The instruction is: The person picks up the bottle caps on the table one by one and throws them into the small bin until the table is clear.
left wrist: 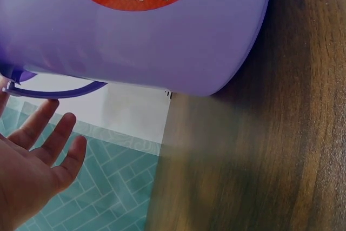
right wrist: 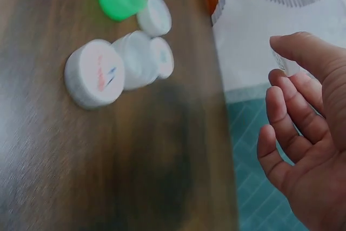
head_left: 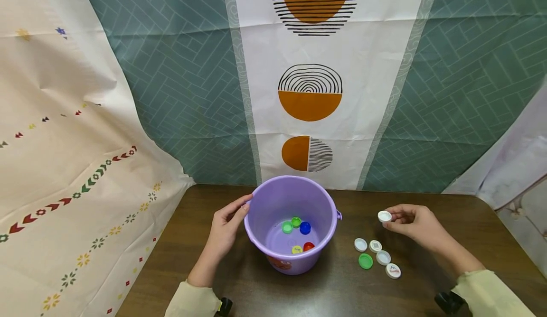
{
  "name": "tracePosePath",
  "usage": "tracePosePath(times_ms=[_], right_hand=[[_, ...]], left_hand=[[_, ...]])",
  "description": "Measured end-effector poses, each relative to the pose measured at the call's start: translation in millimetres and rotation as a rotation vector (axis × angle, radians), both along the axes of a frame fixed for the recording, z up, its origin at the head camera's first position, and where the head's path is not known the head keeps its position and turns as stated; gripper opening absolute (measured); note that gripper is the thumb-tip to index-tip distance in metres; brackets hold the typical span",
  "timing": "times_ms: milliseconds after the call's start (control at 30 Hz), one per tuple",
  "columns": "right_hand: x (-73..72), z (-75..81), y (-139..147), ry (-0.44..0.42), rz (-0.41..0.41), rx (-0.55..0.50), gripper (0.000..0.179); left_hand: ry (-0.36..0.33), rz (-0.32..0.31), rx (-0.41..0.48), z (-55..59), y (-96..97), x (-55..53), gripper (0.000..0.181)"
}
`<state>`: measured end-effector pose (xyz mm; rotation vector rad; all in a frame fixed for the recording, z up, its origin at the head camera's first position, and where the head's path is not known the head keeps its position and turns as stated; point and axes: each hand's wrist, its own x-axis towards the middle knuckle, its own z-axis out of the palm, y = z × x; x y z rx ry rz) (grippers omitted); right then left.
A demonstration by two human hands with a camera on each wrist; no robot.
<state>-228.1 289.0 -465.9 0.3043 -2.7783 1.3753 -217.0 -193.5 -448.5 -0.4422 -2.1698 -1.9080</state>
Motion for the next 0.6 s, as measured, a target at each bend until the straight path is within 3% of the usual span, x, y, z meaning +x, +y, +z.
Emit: tracePosePath(times_ms=[600], right_hand=[[-12.9,40.3,-47,0.035,0.043,-0.126,0.037]], left_hand=[[0.001,-0.005,-0.001,-0.8,-0.5,0.3,0.030]])
